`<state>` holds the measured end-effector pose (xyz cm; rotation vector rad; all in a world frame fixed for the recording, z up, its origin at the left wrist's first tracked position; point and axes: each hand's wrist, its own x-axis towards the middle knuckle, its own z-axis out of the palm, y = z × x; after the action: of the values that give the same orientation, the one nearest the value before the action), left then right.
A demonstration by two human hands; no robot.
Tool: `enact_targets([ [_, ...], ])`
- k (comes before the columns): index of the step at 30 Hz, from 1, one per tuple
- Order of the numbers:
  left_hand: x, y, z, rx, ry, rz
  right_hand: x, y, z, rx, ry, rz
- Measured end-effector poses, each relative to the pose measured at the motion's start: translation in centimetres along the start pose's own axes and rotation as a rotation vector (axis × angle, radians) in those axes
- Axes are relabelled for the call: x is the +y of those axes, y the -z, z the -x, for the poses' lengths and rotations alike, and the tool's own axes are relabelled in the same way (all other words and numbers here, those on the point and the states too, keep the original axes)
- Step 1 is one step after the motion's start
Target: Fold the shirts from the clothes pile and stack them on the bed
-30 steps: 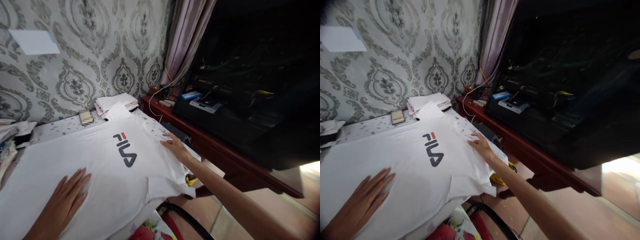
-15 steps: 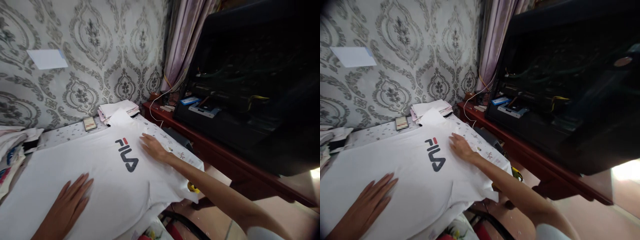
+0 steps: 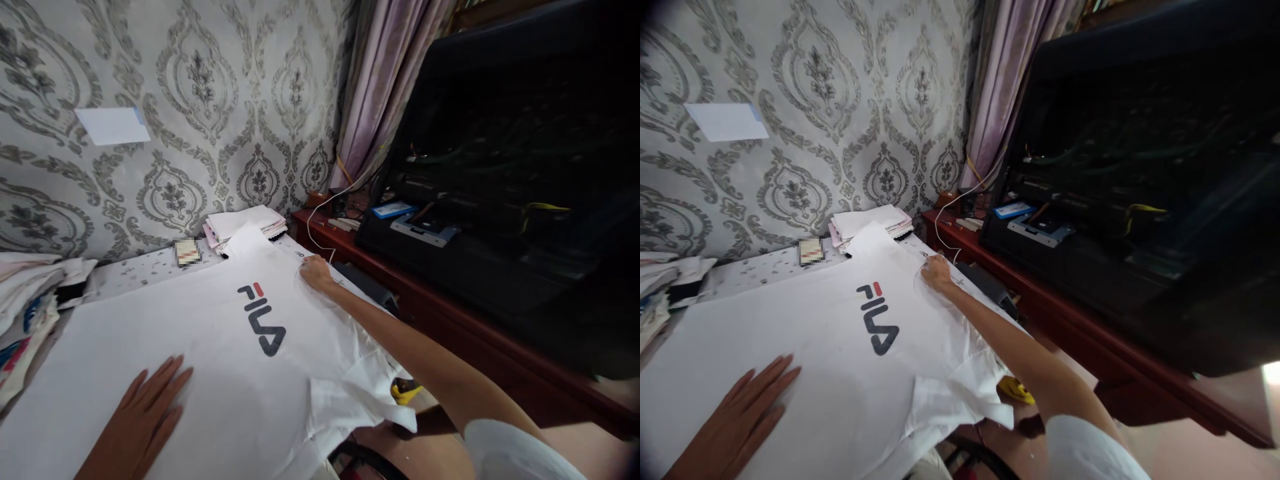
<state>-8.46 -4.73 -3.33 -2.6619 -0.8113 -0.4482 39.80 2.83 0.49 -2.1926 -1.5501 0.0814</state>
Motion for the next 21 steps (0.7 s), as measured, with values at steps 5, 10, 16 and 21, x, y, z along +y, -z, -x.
enact_targets([
  [5, 0.0, 0.1, 0.2, -0.04, 0.011, 0.007, -0.1, -0.7, -1.7, 0.021, -0.12, 0.029],
  [10, 0.2, 0.1, 0.3, -0.049, 0.031, 0.027, -0.7, -0.6, -2.0, 0.023, -0.069, 0.056],
  [16, 0.4, 0.4, 0.1, -0.003, 0.031, 0.026, -0.2, 0.3, -1.9, 0.034, -0.012, 0.12],
  [21, 0.5, 0.8, -0.4, 0.018, 0.022, 0.026, -0.3, 1.5, -2.8, -0.048, 0.028, 0.157],
])
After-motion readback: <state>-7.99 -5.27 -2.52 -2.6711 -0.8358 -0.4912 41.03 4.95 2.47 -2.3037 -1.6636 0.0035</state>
